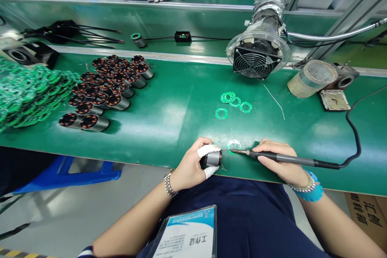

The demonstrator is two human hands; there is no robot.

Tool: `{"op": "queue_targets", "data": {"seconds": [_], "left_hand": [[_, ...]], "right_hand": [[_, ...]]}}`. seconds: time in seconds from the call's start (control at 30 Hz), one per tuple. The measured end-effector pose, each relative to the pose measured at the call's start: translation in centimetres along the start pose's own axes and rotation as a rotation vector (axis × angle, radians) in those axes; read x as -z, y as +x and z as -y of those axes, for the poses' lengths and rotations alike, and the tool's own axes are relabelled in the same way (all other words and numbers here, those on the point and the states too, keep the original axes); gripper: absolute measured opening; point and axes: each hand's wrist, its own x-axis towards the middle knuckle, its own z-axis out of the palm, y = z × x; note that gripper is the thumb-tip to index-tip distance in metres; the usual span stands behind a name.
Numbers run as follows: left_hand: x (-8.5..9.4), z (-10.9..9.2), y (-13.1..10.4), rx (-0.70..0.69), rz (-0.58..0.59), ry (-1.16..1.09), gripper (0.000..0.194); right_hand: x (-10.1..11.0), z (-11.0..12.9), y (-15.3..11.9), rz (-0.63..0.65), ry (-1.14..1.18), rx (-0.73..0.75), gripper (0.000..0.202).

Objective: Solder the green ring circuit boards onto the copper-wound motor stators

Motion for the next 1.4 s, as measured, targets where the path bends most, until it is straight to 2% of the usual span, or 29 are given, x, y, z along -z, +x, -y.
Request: {"op": "queue_targets", "data": {"seconds": [0.37,0.57,0.77,0.87,1.0,1.1,1.2,1.27,1.4], "left_hand": [[0.0,-0.1,-0.1,0.017,0.005,0.003,0.044],[0.4,-0.4,0.3,0.069,0.031,-0.024,0.040],[0.3,-0.6,1.5,0.109,0.026,-0.170,0.044],[0.0,-0.4,2.3,0.090,0.080,-0.205,0.049],[-0.2,0.0,2.8,0.093,0.067,0.036,0.045],[-0.4,0.0,2.8,0.138,0.047,0.170,0.051],[-0.7,-0.1,2.6,0.160,0.016,0.171,0.068],[-0.9,-0.3,2.5,0.168,-0.048,0.157,0.068],[-1.0,-0.4,2.6,0.177,-0.109,0.106,0.050]], "right_hand": [[0.2,0.2,0.0,0.026,-0.019,0.003,0.013],[-0.2,0.0,-0.5,-0.191,0.008,-0.005,0.019],[-1.3,0.7,0.9,-0.129,-0.203,0.262,0.026],[-1.4,1.1,1.5,-0.235,-0.295,0.210,0.022],[-2.3,1.5,2.0,-0.368,-0.312,0.140,0.019],[-3.6,1.7,2.5,-0.453,-0.226,0.052,0.021],[-4.4,2.1,3.0,-0.465,0.027,-0.082,0.025],[-4.4,2.6,3.2,-0.404,0.230,-0.131,0.029],[-3.6,3.4,3.4,-0.200,0.454,-0.132,0.037]]}}
